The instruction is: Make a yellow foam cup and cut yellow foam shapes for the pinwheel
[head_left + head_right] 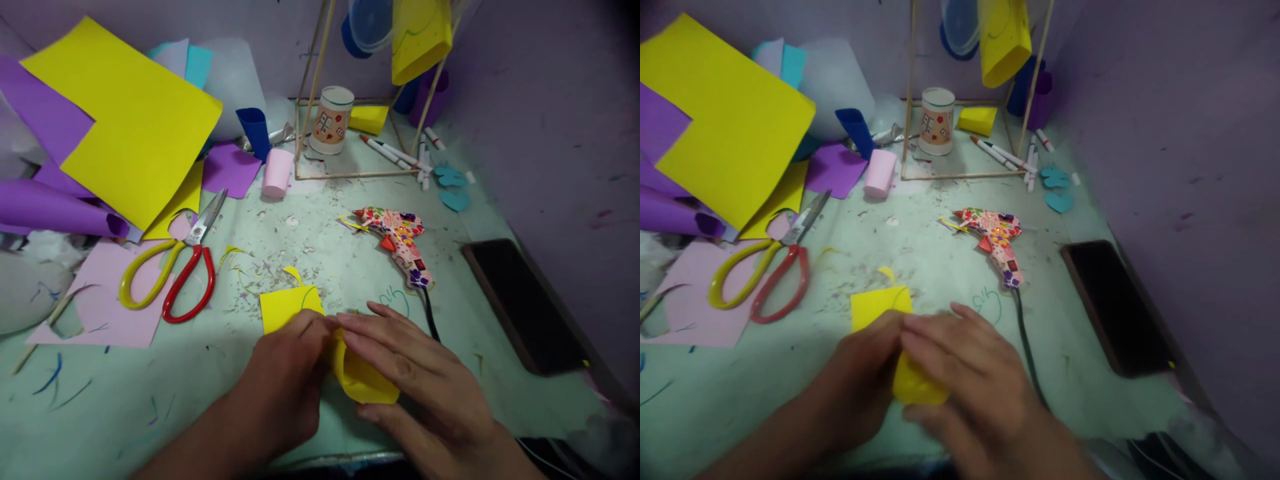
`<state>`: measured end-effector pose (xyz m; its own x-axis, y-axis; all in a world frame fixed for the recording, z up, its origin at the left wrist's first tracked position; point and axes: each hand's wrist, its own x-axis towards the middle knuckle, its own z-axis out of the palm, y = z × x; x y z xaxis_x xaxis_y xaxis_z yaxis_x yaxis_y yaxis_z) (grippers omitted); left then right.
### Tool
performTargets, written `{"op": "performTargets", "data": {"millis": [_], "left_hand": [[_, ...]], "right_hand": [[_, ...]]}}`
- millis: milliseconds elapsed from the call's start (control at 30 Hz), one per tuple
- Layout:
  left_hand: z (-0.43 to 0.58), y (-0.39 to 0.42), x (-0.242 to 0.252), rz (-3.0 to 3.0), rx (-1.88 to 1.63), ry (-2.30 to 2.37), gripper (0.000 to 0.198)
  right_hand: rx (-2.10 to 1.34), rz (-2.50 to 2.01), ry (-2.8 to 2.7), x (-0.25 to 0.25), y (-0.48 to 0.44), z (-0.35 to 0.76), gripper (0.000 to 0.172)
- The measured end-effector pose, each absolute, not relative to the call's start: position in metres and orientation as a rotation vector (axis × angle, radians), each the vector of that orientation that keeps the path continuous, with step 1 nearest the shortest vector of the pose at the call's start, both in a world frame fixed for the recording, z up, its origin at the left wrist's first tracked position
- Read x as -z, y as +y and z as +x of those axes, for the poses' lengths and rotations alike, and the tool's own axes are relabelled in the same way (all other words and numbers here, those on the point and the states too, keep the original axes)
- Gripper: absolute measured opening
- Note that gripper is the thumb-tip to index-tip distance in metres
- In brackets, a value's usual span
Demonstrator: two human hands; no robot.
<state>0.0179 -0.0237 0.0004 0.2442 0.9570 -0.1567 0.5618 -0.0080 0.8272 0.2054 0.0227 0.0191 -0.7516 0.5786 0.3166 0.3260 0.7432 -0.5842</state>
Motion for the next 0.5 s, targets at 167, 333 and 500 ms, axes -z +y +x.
{"op": "performTargets", "data": {"millis": [167, 333, 500], "left_hand": [[-0.004, -0.020, -0.020, 1.270, -0.843, 1.551, 0.036], [-0.014, -0.023, -0.028, 1.212, -1.037, 1.622, 0.025], [-0.011, -0.026, -0.025, 1.365, -1.032, 1.620, 0.020]], "right_hand": [[-0.639, -0.675, -2.486, -0.017, 0.022, 0.208, 0.049], [-0.627, -0.641, -2.524, -0.015, 0.022, 0.211, 0.055], [-0.635, -0.675, -2.490, -0.015, 0.020, 0.210, 0.054]]}}
